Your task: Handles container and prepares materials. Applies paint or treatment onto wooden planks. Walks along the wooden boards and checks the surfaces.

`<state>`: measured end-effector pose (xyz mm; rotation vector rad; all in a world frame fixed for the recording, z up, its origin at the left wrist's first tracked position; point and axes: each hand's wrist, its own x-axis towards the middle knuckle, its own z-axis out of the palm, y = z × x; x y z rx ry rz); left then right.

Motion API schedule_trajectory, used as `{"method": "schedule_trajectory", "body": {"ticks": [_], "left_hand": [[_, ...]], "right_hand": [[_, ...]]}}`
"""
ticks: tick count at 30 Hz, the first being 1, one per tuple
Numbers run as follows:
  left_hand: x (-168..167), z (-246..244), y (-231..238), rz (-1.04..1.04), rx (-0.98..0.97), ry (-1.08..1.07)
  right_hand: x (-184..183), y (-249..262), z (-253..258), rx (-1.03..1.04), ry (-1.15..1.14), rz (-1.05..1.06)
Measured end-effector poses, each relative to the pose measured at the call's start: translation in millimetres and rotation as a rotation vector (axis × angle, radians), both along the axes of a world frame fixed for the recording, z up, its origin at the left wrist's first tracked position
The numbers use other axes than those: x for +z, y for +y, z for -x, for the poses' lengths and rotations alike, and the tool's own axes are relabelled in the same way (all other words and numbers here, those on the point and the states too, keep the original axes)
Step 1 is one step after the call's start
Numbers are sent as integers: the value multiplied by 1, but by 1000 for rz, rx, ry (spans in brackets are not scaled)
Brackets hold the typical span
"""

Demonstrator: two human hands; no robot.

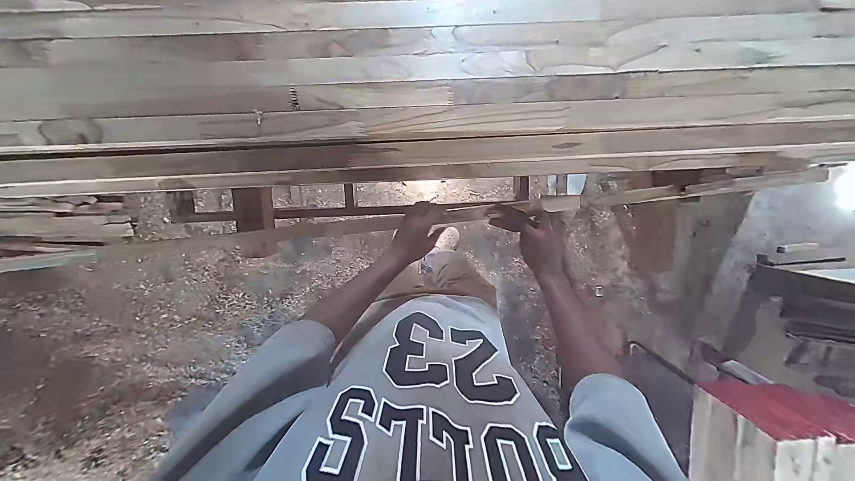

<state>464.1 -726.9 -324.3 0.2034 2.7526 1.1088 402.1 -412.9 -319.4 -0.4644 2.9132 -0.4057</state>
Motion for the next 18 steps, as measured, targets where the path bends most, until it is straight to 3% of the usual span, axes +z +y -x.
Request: {"method": "schedule_trajectory", "body": {"ticks": [5,9,14,18], "left_hand": [[16,6,55,-113,-20,-157],[34,4,83,-154,-40,-357],[25,-21,151,-129,-148,-649],[9,-32,268,-59,-250,-824]], "right_hand": [[-18,-44,-42,-55,70,313],[-8,-31,-89,-76,54,510],[-7,72,-134,-32,-179,495],[0,211,-153,-61,-446,392]]}}
